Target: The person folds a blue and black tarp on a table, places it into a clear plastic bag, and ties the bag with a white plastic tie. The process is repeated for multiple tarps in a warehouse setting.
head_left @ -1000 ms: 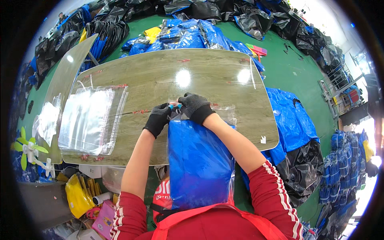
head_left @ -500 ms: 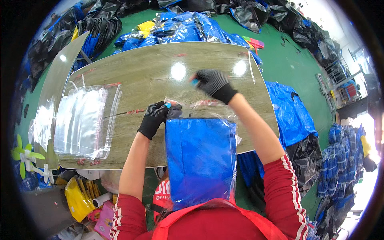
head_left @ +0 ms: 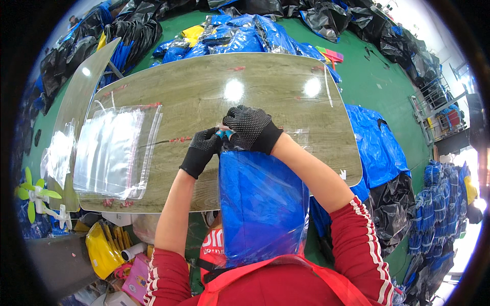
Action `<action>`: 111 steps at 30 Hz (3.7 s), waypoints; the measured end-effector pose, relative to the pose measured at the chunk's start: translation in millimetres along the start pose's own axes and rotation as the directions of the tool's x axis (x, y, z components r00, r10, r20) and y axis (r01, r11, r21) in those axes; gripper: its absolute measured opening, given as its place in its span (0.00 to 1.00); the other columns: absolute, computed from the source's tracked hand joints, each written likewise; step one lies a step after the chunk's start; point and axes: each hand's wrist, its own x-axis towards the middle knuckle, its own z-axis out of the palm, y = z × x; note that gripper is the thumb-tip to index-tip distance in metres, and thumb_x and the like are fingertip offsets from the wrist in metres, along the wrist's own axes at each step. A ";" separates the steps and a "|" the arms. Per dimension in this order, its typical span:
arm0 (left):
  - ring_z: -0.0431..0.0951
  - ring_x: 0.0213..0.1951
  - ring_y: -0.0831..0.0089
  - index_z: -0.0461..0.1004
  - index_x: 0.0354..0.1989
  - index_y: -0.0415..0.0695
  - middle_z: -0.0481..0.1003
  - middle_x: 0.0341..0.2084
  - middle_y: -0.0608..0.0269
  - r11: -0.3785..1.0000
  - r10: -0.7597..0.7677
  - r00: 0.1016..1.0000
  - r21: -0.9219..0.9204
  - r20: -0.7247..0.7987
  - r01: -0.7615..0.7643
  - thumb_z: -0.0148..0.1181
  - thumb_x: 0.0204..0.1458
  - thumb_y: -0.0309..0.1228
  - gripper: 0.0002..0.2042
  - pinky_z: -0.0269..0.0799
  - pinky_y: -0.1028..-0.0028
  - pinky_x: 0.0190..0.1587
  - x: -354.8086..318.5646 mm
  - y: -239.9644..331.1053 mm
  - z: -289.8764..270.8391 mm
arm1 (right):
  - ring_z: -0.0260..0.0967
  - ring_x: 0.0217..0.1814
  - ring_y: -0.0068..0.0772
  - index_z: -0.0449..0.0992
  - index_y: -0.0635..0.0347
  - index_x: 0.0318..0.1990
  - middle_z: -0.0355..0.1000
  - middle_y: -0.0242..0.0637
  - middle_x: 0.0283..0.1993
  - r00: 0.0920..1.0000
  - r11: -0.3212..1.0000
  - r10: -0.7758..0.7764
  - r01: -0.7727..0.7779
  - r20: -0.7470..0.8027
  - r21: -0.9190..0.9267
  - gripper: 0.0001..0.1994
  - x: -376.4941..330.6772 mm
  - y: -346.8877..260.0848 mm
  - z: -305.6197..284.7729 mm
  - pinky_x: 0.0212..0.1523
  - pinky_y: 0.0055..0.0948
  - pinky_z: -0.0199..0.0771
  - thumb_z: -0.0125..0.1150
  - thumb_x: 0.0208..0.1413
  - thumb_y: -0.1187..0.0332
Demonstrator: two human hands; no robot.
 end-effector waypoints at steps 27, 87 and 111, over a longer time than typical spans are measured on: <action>0.66 0.59 0.53 0.70 0.55 0.42 0.69 0.56 0.51 0.234 0.296 0.797 0.769 0.526 -0.594 0.47 0.59 0.41 0.21 0.59 0.58 0.63 -24.2 32.8 122.7 | 0.76 0.40 0.28 0.79 0.65 0.41 0.78 0.38 0.36 0.702 -0.142 0.577 -0.416 0.417 0.898 0.14 -167.7 98.9 24.4 0.42 0.26 0.74 0.61 0.57 0.61; 0.65 0.58 0.64 0.53 0.66 0.39 0.63 0.60 0.57 0.835 -0.528 0.849 -0.183 0.004 0.520 0.51 0.59 0.51 0.35 0.63 0.64 0.59 -108.5 -70.0 -1.2 | 0.73 0.42 0.52 0.70 0.55 0.54 0.74 0.49 0.43 -0.044 0.370 0.671 -0.846 -0.741 0.385 0.21 -394.8 29.5 -30.4 0.42 0.44 0.72 0.56 0.50 0.68; 0.66 0.54 0.53 0.70 0.49 0.39 0.69 0.52 0.44 0.610 0.119 0.391 0.243 0.913 -0.754 0.53 0.53 0.47 0.24 0.57 0.57 0.58 184.5 18.7 443.7 | 0.76 0.45 0.46 0.74 0.54 0.50 0.77 0.41 0.46 0.716 0.873 0.482 -0.441 -0.505 0.208 0.18 -360.5 -15.0 -272.8 0.43 0.36 0.77 0.55 0.49 0.77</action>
